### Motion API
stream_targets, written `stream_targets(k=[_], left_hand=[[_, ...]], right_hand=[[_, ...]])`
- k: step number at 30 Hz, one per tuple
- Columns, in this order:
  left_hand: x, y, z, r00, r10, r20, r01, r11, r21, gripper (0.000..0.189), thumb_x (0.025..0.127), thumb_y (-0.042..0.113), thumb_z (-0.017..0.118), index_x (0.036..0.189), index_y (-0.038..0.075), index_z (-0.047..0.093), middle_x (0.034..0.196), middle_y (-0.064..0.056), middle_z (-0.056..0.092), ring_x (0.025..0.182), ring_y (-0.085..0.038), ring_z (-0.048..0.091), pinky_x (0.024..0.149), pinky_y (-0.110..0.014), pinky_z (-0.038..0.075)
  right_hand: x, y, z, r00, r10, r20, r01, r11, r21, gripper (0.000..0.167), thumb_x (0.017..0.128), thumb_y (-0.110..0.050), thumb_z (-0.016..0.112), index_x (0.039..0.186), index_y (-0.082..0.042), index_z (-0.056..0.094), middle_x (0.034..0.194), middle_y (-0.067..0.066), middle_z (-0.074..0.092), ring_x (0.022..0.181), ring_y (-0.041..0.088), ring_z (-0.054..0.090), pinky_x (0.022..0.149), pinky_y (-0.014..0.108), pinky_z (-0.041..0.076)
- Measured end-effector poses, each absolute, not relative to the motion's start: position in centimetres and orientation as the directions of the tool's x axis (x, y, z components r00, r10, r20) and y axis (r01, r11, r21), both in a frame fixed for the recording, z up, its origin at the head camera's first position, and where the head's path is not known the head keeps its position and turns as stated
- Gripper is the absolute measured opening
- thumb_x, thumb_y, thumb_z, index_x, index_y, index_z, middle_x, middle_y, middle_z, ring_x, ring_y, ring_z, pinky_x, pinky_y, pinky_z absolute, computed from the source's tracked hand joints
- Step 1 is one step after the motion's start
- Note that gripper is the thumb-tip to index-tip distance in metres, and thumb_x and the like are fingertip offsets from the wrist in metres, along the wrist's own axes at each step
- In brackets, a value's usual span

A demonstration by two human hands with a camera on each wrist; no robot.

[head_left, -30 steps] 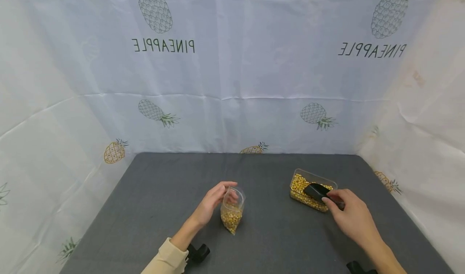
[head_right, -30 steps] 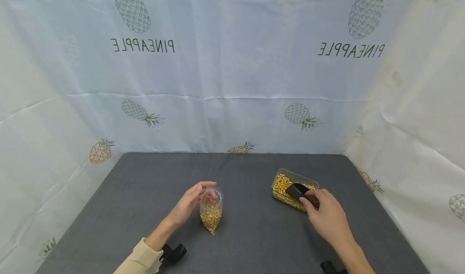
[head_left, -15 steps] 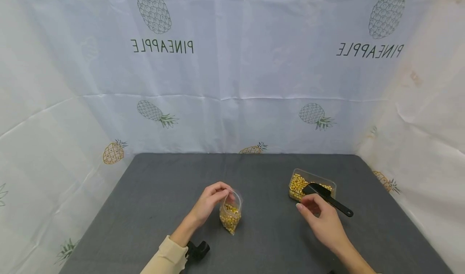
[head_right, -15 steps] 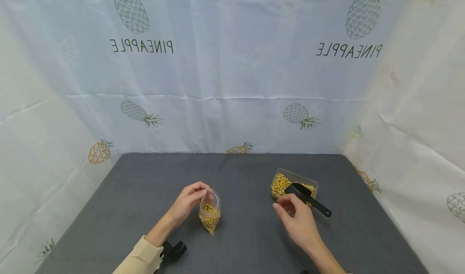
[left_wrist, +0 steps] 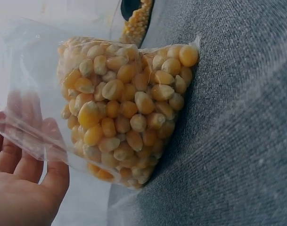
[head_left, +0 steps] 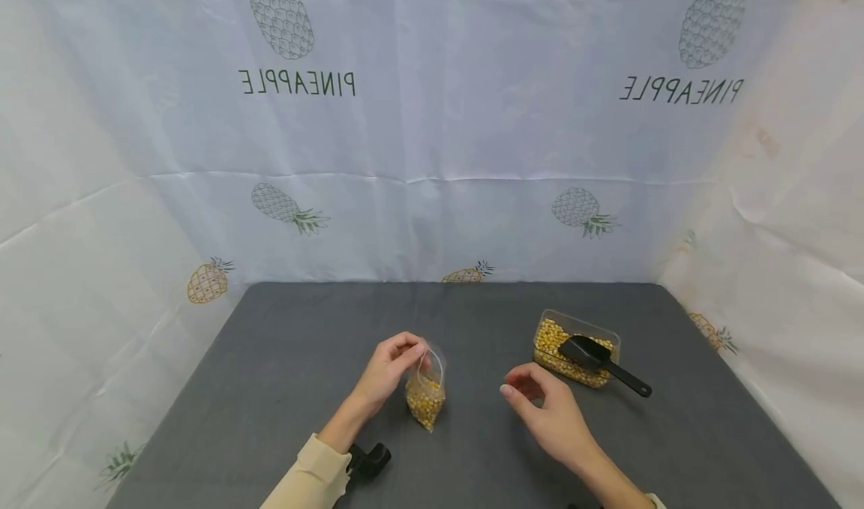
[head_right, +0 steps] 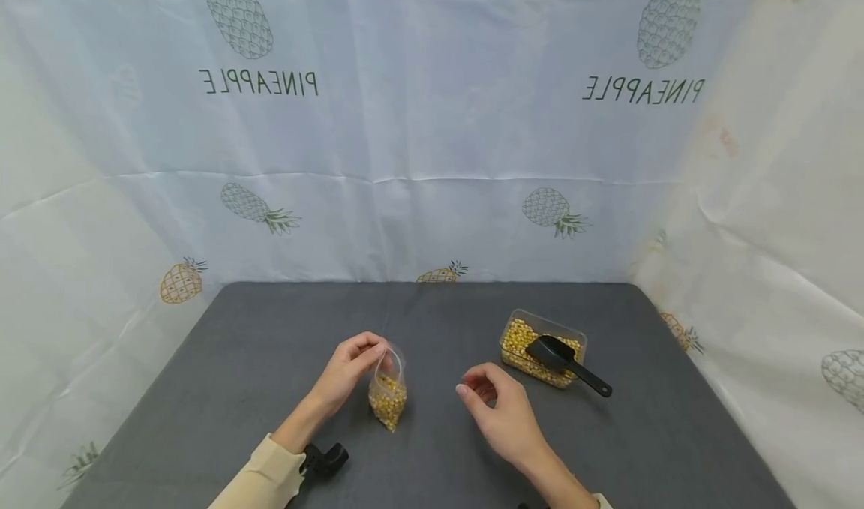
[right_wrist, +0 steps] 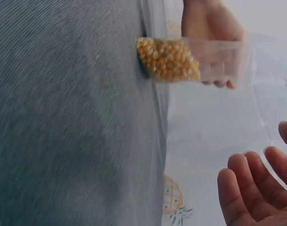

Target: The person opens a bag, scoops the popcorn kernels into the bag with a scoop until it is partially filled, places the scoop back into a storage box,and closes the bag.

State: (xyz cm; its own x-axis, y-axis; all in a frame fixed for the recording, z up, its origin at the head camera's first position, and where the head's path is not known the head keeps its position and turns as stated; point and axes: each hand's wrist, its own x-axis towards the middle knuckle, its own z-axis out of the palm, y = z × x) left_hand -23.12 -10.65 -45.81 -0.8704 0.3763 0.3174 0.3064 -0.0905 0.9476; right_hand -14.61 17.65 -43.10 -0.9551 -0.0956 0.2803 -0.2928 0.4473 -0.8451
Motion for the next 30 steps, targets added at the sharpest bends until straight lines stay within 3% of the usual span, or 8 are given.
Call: stream_targets(k=[8,19,26,30], left_hand=[[-23.4,-10.4,-46.2,-0.883,0.331,0.333,0.319,-0.096,0.943,0.024,0.105,0.011,0.058,0.105,-0.012,0.064,0.086,-0.012,0.07,0.078,-0.015,0.067,0.076,-0.031,0.055],[-23.2,-10.6,-46.3,-0.9,0.3,0.317,0.318,-0.046,0.947,0.02,0.104,0.01,0.059,0.114,-0.007,0.063,0.09,-0.016,0.07,0.081,-0.012,0.068,0.078,-0.03,0.054],[-23.2,-10.3,-46.2,-0.905,0.291,0.31,0.311,-0.042,0.949,0.02,0.105,0.013,0.059,0.11,-0.006,0.062,0.091,-0.023,0.068,0.082,-0.015,0.068,0.077,-0.031,0.053],[-23.1,-10.2,-46.2,-0.905,0.296,0.306,0.307,-0.045,0.951,0.02,0.105,0.016,0.06,0.11,-0.004,0.063,0.092,-0.016,0.068,0.083,-0.016,0.068,0.078,-0.032,0.054]], right_hand=[[-15.0,15.9,-42.8,-0.95,-0.113,0.291,-0.311,0.429,-0.848,0.012,0.095,-0.02,0.074,0.106,-0.017,0.069,0.095,-0.007,0.066,0.082,0.008,0.064,0.076,0.029,0.054],[-15.3,13.3,-42.9,-0.942,-0.188,0.279,-0.332,0.395,-0.856,0.02,0.093,-0.023,0.077,0.109,-0.015,0.068,0.096,-0.003,0.066,0.081,0.01,0.063,0.074,0.029,0.055],[-15.4,11.7,-42.9,-0.935,-0.185,0.301,-0.352,0.417,-0.838,0.026,0.089,-0.025,0.082,0.108,-0.015,0.068,0.098,-0.005,0.065,0.079,0.007,0.064,0.073,0.03,0.056],[-15.5,10.9,-43.0,-0.924,-0.187,0.332,-0.381,0.451,-0.807,0.025,0.089,-0.028,0.082,0.104,-0.013,0.069,0.095,-0.003,0.065,0.078,0.007,0.063,0.071,0.029,0.056]])
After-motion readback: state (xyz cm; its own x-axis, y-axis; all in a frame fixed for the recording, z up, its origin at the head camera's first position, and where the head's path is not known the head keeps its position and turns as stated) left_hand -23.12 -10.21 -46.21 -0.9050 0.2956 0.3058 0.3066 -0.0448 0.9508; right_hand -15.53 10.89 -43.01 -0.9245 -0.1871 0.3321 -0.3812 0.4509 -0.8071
